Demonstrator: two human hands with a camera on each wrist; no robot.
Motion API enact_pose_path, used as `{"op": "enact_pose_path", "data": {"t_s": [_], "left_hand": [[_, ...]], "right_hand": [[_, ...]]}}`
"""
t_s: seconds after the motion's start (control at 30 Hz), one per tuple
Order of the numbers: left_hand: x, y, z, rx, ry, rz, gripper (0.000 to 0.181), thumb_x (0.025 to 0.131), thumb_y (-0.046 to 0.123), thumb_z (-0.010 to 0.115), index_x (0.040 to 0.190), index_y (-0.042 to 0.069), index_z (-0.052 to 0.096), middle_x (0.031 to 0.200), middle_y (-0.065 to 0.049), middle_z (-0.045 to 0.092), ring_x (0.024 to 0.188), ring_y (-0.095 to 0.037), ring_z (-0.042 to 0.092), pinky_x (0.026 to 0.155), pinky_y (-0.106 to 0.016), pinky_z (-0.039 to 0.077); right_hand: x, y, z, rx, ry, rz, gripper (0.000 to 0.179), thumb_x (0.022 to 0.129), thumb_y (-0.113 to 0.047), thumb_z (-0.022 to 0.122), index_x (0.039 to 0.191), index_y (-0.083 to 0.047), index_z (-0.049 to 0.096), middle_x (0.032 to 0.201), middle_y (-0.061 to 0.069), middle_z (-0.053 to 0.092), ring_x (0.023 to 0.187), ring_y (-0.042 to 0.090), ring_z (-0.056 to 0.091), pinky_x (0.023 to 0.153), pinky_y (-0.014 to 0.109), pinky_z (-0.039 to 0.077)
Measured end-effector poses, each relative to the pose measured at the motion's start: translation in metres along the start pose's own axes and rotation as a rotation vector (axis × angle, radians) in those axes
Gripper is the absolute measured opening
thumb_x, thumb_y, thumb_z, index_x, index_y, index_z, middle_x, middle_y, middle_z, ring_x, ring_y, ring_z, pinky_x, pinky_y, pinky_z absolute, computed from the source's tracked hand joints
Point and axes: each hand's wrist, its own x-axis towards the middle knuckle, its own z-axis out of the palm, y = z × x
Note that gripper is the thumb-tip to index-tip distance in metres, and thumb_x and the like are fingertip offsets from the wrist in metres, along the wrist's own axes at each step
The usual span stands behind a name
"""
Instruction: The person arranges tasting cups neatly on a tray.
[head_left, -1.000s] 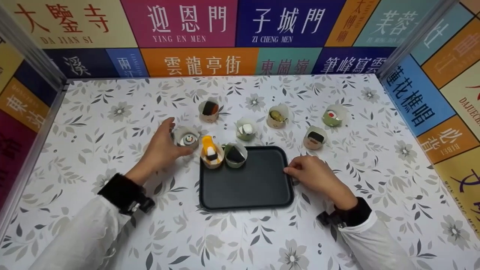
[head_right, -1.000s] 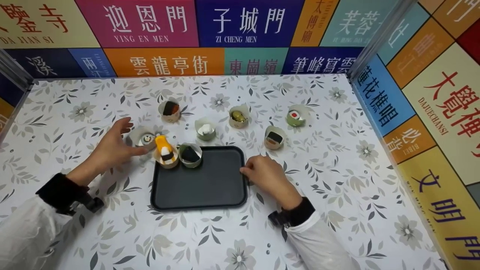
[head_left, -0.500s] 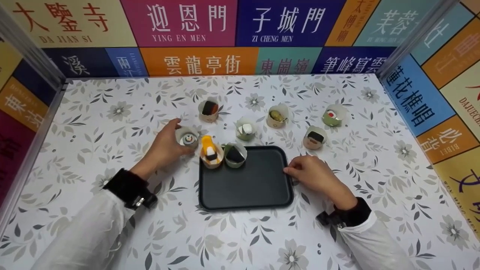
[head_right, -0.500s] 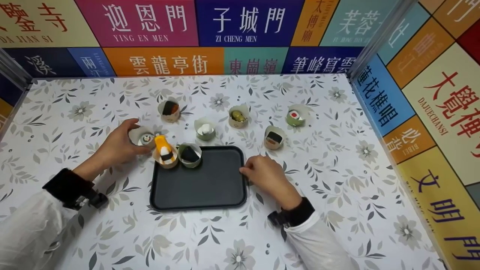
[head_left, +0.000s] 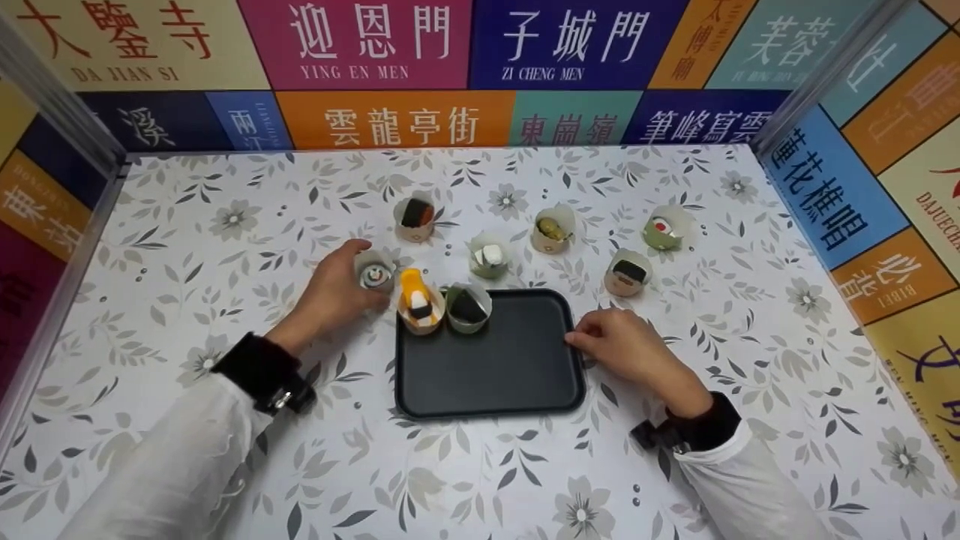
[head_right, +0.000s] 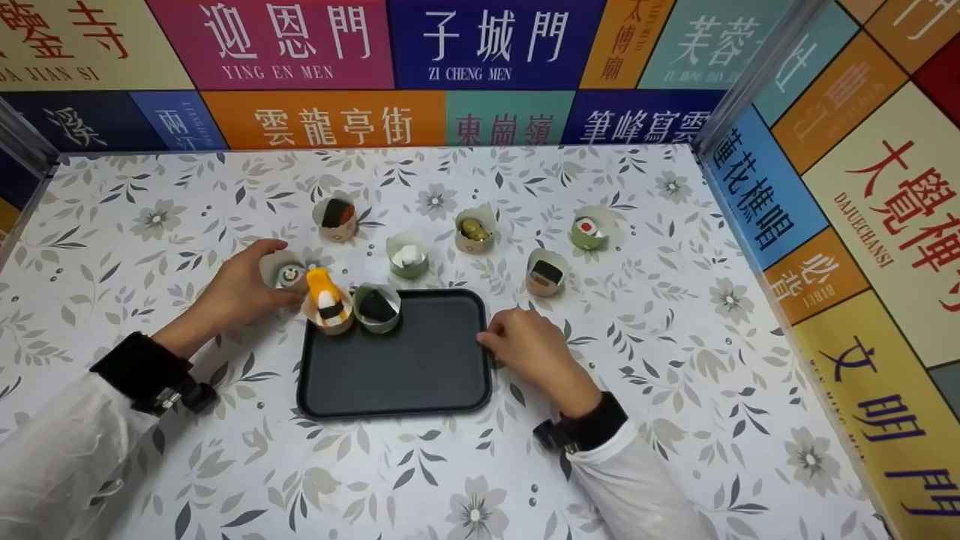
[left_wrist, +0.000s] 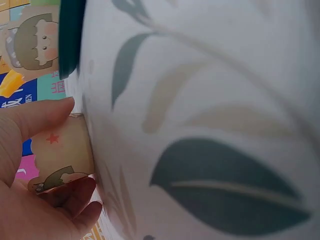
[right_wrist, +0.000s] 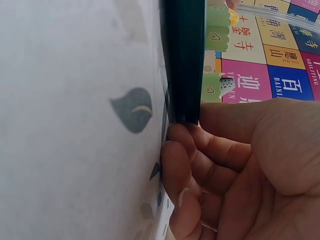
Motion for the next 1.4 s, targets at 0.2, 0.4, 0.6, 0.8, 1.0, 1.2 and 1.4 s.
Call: {"op": "enact_pose_path", "data": {"t_s": [0.2, 0.4, 0.6, 0.8, 1.0, 1.2, 1.4], "left_hand": [[0.000, -0.002, 0.002, 0.000, 0.029, 0.035, 0.076, 0.078, 0.006, 0.086, 0.144, -0.004, 0.049, 0.130, -0.023, 0.062, 0.122, -0.038, 0.058, 0.108, -0.049, 0.044], [-0.001, -0.002, 0.001, -0.010, 0.044, 0.037, 0.070, 0.076, 0.006, 0.085, 0.138, -0.003, 0.053, 0.122, -0.019, 0.064, 0.112, -0.035, 0.060, 0.100, -0.047, 0.048], [-0.004, 0.001, -0.003, -0.043, 0.084, 0.039, 0.059, 0.082, 0.012, 0.084, 0.133, 0.002, 0.055, 0.116, -0.014, 0.066, 0.106, -0.031, 0.061, 0.094, -0.045, 0.050], [-0.007, 0.013, -0.010, -0.029, 0.134, 0.038, 0.069, 0.082, 0.018, 0.086, 0.140, 0.000, 0.052, 0.125, -0.019, 0.065, 0.112, -0.033, 0.060, 0.099, -0.048, 0.049], [-0.014, 0.032, -0.019, -0.050, 0.132, 0.063, 0.074, 0.079, 0.011, 0.085, 0.143, 0.000, 0.051, 0.131, -0.019, 0.064, 0.117, -0.031, 0.059, 0.103, -0.047, 0.046], [-0.022, 0.052, -0.021, -0.081, 0.129, 0.085, 0.073, 0.079, 0.012, 0.086, 0.143, 0.002, 0.052, 0.135, -0.018, 0.062, 0.117, -0.030, 0.057, 0.103, -0.045, 0.045], [-0.026, 0.068, -0.017, -0.118, 0.124, 0.146, 0.067, 0.078, 0.012, 0.087, 0.137, 0.005, 0.056, 0.122, -0.011, 0.067, 0.105, -0.027, 0.062, 0.088, -0.041, 0.050]], "right_hand": [[0.000, 0.000, 0.000, 0.014, -0.001, 0.001, 0.022, 0.100, -0.027, 0.072, 0.081, -0.016, 0.072, 0.069, -0.006, 0.063, 0.067, 0.015, 0.058, 0.066, 0.036, 0.044], [0.001, 0.000, 0.000, 0.029, -0.007, 0.002, 0.021, 0.100, -0.027, 0.072, 0.082, -0.015, 0.073, 0.070, -0.006, 0.064, 0.066, 0.015, 0.059, 0.066, 0.036, 0.045], [0.001, -0.001, 0.000, 0.034, -0.012, 0.008, 0.020, 0.100, -0.027, 0.072, 0.084, -0.015, 0.074, 0.071, -0.005, 0.065, 0.067, 0.014, 0.060, 0.067, 0.036, 0.045], [0.001, -0.001, 0.000, 0.021, -0.006, 0.001, 0.021, 0.100, -0.027, 0.072, 0.082, -0.016, 0.073, 0.069, -0.007, 0.064, 0.066, 0.014, 0.059, 0.067, 0.036, 0.045], [0.000, -0.001, 0.000, 0.006, 0.002, -0.008, 0.020, 0.099, -0.027, 0.073, 0.082, -0.017, 0.073, 0.069, -0.008, 0.064, 0.067, 0.014, 0.059, 0.067, 0.036, 0.044], [0.000, -0.001, 0.000, 0.013, 0.000, 0.002, 0.020, 0.099, -0.028, 0.073, 0.082, -0.017, 0.073, 0.068, -0.008, 0.064, 0.066, 0.014, 0.059, 0.067, 0.036, 0.044], [0.000, -0.001, -0.001, 0.009, 0.005, 0.001, 0.020, 0.099, -0.028, 0.073, 0.082, -0.017, 0.073, 0.069, -0.008, 0.064, 0.066, 0.014, 0.059, 0.067, 0.036, 0.044]]}}
